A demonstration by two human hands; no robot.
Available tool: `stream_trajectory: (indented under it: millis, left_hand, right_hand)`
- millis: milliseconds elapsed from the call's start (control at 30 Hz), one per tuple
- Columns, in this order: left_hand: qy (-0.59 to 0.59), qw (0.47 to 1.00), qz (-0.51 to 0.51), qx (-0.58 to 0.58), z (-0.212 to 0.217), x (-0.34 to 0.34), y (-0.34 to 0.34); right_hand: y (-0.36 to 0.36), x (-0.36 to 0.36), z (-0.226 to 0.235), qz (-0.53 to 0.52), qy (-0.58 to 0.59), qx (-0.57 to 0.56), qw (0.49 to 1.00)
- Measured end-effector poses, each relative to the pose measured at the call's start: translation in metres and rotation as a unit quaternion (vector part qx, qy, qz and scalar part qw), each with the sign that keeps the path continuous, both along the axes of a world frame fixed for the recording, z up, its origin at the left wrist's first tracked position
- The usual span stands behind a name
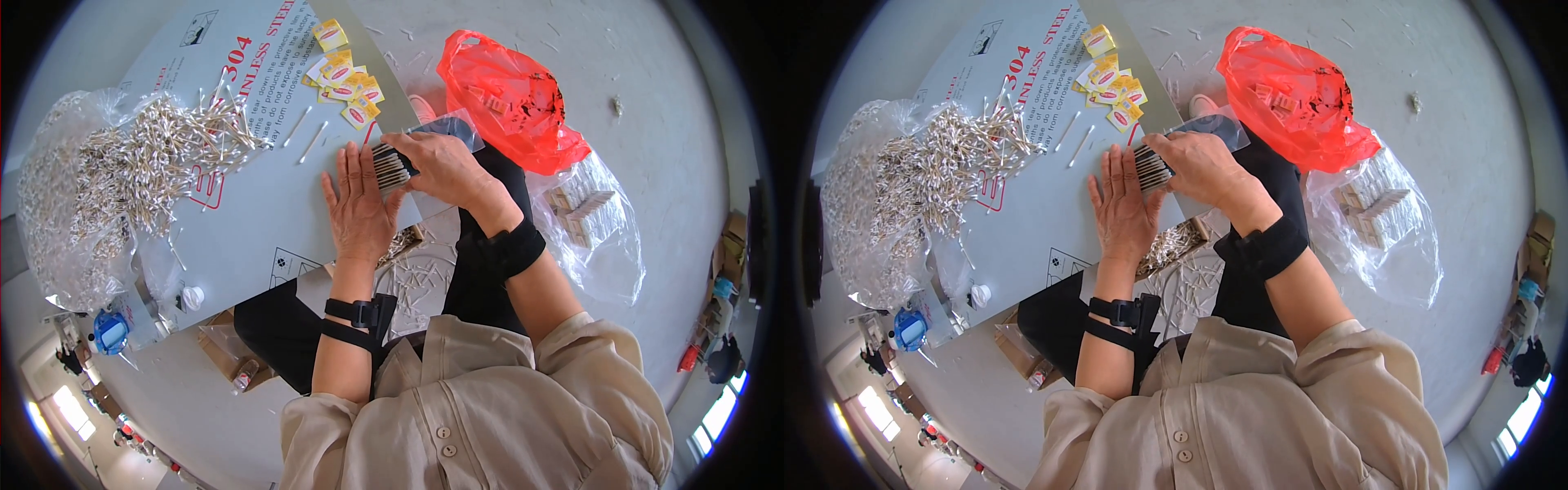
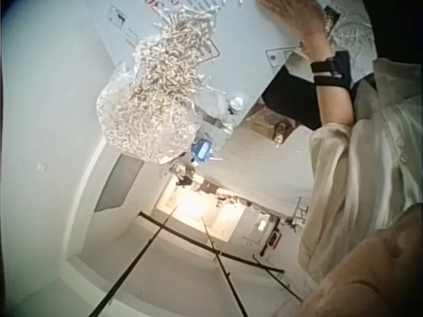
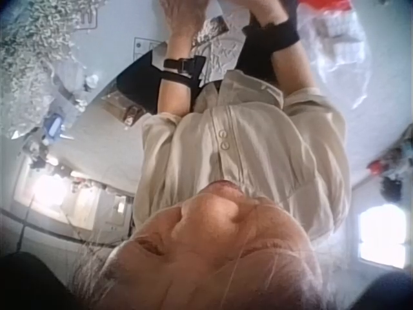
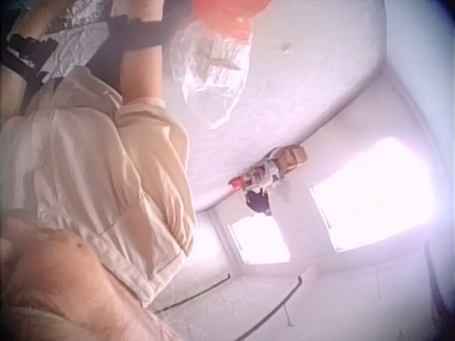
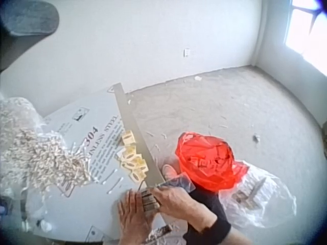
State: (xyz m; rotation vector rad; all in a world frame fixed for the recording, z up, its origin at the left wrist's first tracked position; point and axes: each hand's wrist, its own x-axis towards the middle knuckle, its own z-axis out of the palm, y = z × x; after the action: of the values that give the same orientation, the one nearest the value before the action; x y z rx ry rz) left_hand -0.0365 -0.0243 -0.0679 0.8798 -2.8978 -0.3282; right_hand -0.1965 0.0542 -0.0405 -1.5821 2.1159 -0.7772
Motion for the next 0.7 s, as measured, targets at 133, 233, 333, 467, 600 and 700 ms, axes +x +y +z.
stream_trajectory:
  millis: [133, 233, 333, 467, 600, 700]
  left_hand:
    - [-0.004, 1.000, -0.002, -0.001, 0.000, 0.001, -0.001]
    - [-0.003, 1.000, -0.003, 0.001, -0.002, 0.000, 0.000]
    - [-0.003, 1.000, -0.002, 0.008, -0.003, 0.000, -0.001]
    - [-0.013, 1.000, 0.000, -0.004, -0.003, 0.001, -0.001]
    - [0.004, 1.000, -0.003, 0.002, -0.003, -0.002, 0.000]
    - [0.015, 1.000, -0.016, 0.007, -0.001, -0.003, -0.002]
  right_hand:
    - [-0.002, 0.000, -0.002, -0.004, 0.009, 0.001, 1.000]
    - [-0.001, 0.001, -0.006, -0.019, -0.005, 0.008, 1.000]
    - [0.000, 0.001, -0.005, -0.024, -0.008, -0.027, 0.999]
    - [0.007, -0.001, -0.003, -0.165, -0.042, -0.048, 0.984]
    - [0.010, 0.011, -0.004, -0.175, 0.088, 0.016, 0.980]
    - [-0.002, 0.016, -0.001, -0.170, 0.122, 0.079, 0.975]
